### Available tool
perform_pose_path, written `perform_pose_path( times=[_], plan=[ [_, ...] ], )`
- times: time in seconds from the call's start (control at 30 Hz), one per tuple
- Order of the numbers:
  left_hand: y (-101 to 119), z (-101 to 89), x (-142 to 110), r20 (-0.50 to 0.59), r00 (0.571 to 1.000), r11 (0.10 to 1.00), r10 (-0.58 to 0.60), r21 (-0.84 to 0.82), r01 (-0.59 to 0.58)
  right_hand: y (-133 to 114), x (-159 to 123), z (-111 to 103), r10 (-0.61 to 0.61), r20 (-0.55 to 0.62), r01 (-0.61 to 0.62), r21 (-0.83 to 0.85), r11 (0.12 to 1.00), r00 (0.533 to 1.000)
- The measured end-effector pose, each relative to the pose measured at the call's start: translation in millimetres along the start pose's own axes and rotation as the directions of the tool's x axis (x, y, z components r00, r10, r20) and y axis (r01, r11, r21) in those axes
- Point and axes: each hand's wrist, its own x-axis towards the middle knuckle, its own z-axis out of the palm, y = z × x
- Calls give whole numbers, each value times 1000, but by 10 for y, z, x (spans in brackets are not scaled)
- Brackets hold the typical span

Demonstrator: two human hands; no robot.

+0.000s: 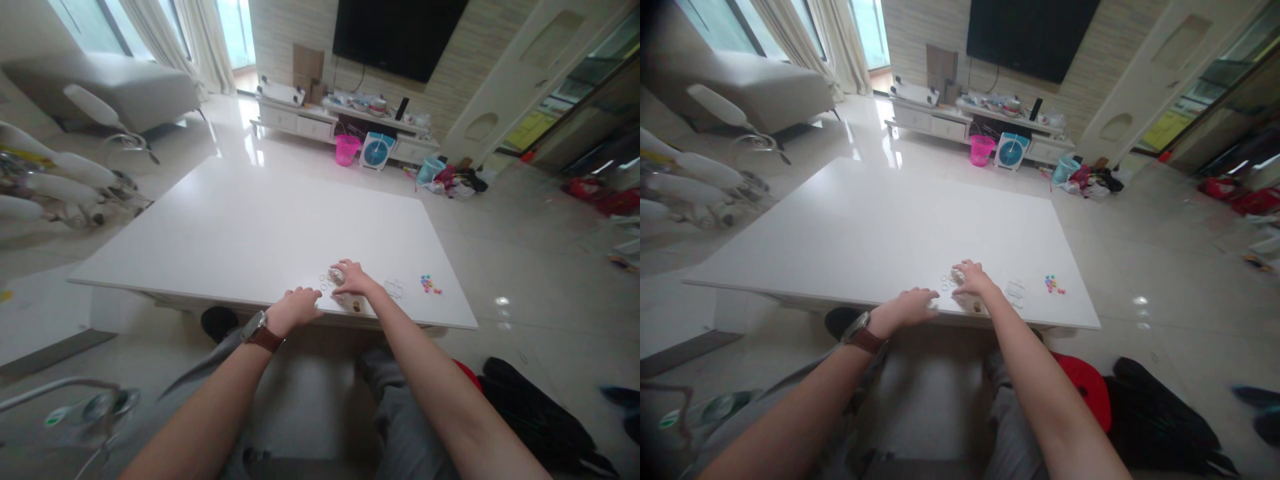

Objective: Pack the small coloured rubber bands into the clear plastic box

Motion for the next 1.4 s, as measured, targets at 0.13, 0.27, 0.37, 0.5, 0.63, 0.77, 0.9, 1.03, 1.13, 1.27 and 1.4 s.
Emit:
perform_pose_path(
  times=[0.13, 0.27, 0.37, 0.5, 0.63, 0.77, 0.9, 1.03, 1.13, 1.27, 1.4],
  plan=[
    [10, 3, -2, -6, 1000, 1000, 3, -1, -3, -12, -8, 109, -17, 94, 19, -22, 1000, 995],
    [18, 4, -8, 2, 1000, 1000, 9, -7, -9, 4, 26, 145, -81, 8, 81, 39, 996, 997],
    [19, 10, -8, 1, 1000, 1000, 6, -9, -6, 13, 42, 151, -75, -30, 76, 56, 995, 997],
    [23, 16, -8, 2, 1000, 1000, 7, -9, -7, -2, 39, 152, -43, -80, 48, 64, 997, 996],
    [27, 11, -13, 13, 1000, 1000, 4, -10, -4, -18, 51, 98, -14, -136, 26, 82, 996, 991],
    [16, 11, -16, 8, 1000, 1000, 8, -6, -8, -18, 76, -39, 27, -208, -2, 119, 993, 978],
    [6, 21, -13, 1, 1000, 1000, 13, 3, -13, -28, 67, -180, 57, -270, -12, 163, 987, 961],
    [11, 16, -25, -3, 1000, 1000, 14, 5, -14, -36, 31, -241, 80, -276, -27, 188, 982, 958],
    [17, 0, -40, -6, 1000, 1000, 14, -1, -14, -27, 16, -256, 92, -252, -42, 195, 980, 963],
    [18, -15, -43, 5, 1000, 1000, 8, 5, -8, 14, 17, -283, 121, -208, -85, 171, 982, 971],
    [21, -16, -41, 3, 1000, 1000, 9, 0, -9, 93, -10, -265, 141, -113, -127, 125, 984, 984]
  ],
)
